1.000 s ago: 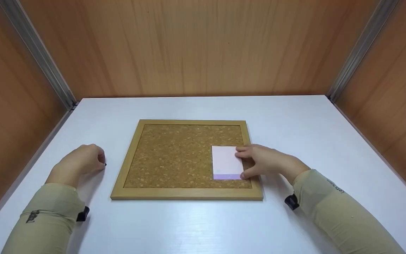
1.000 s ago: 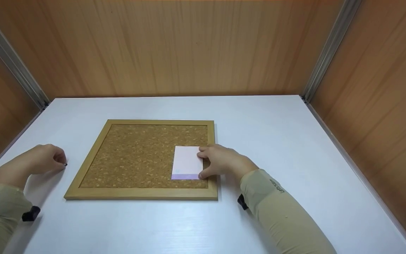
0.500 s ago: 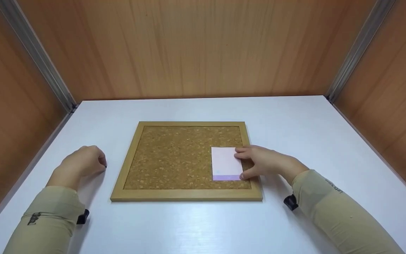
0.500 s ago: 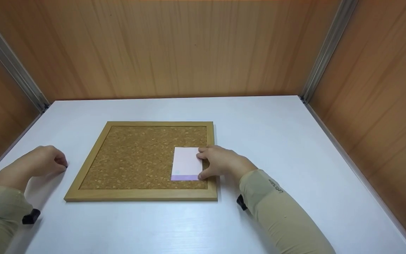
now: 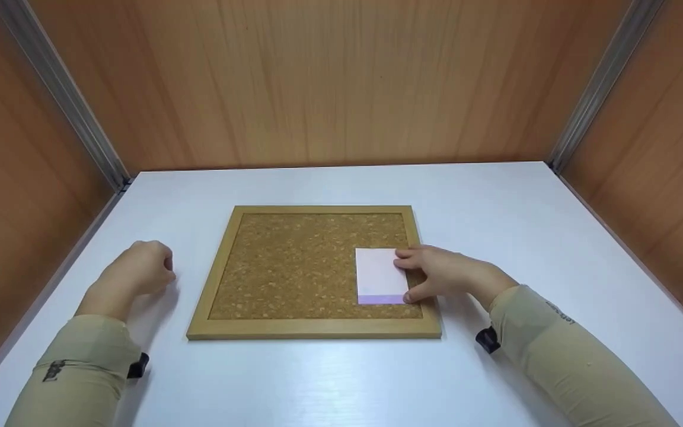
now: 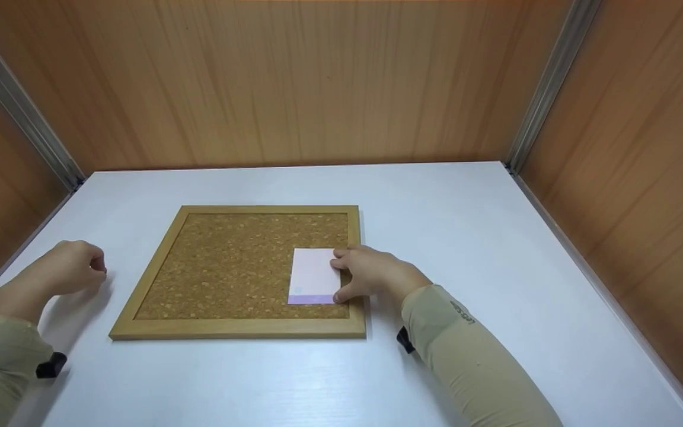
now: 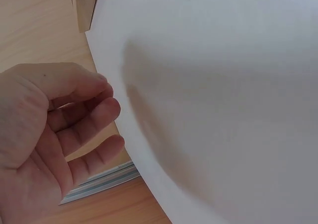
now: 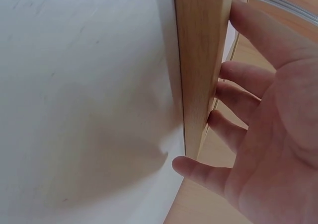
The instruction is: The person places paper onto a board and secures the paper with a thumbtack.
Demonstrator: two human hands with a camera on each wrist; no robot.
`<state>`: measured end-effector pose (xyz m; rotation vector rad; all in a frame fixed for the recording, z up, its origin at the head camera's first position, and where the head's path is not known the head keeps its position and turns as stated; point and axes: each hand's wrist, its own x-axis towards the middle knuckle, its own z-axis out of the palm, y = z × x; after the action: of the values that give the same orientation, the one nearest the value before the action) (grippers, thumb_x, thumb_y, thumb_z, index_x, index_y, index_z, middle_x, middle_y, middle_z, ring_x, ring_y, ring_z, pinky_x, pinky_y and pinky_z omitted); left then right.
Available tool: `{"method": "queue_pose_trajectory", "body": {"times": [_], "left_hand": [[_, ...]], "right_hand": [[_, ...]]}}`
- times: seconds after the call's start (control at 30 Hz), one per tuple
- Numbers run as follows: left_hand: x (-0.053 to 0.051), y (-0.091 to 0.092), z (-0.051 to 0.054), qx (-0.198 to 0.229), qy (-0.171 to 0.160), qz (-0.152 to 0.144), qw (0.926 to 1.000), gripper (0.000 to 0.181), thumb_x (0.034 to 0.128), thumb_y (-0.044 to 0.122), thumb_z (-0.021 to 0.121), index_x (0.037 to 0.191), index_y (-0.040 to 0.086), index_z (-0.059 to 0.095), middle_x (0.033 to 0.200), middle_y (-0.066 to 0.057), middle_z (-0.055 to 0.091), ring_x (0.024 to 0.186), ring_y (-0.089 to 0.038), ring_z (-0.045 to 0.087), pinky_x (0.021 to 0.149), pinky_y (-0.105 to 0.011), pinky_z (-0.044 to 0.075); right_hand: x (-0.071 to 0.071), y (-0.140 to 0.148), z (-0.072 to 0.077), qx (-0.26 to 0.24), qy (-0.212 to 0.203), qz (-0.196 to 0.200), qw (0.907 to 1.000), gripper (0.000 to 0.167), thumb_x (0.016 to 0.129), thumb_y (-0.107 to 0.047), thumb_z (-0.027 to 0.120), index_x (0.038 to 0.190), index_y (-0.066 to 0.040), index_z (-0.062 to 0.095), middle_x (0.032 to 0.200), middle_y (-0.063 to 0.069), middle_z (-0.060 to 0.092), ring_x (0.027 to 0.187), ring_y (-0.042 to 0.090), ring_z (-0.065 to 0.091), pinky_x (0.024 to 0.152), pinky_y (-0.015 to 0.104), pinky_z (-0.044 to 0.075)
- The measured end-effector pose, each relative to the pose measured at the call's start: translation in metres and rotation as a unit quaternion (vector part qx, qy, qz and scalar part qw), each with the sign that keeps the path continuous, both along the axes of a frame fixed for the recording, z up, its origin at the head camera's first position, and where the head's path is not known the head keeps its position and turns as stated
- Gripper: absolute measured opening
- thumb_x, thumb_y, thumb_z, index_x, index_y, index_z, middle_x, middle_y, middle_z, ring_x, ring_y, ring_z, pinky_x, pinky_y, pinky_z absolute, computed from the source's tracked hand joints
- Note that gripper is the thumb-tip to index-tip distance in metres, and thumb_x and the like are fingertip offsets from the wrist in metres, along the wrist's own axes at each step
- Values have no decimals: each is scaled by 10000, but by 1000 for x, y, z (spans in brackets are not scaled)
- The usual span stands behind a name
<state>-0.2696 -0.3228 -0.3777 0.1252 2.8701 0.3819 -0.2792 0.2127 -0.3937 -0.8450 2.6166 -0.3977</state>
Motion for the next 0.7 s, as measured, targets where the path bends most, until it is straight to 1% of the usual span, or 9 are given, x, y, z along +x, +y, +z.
{"method": "queue_pose_trajectory", "body": {"times": [0.13,0.27,0.37,0.53,0.7], "left_hand": [[0,-1,3,26,141,76,9999,86,895,96,643,862,19,661,812,-128,598,768,-301,553,642,-416,479],[1,-2,5,24,345,56,9994,90,891,105,639,864,19,648,811,-130,606,762,-304,554,644,-429,482],[1,-2,5,93,437,62,9990,80,898,101,643,898,21,637,819,-125,611,769,-300,557,652,-425,483],[3,-1,4,203,498,63,9985,83,909,104,648,943,29,634,833,-116,603,793,-296,556,668,-416,478],[4,-3,3,186,457,-11,9988,99,939,133,658,920,36,674,835,-108,619,797,-294,563,686,-440,488]], "right_hand": [[0,-1,1,19,-46,-20,10000,793,901,-418,780,1535,-83,442,1649,79,290,1527,358,173,1223,519,167],[-1,-2,1,30,-75,-78,9999,792,896,-419,787,1531,-84,452,1646,72,299,1526,347,184,1222,514,176],[-2,-3,1,79,-59,-94,9999,794,890,-425,792,1527,-85,461,1641,71,312,1524,344,197,1220,511,187],[-2,-3,1,139,-35,-105,9998,799,884,-431,796,1525,-87,464,1640,68,316,1523,346,199,1219,514,190],[-2,-3,1,132,-9,-68,9999,793,885,-430,796,1520,-85,471,1640,70,316,1523,346,198,1217,515,198]]}}
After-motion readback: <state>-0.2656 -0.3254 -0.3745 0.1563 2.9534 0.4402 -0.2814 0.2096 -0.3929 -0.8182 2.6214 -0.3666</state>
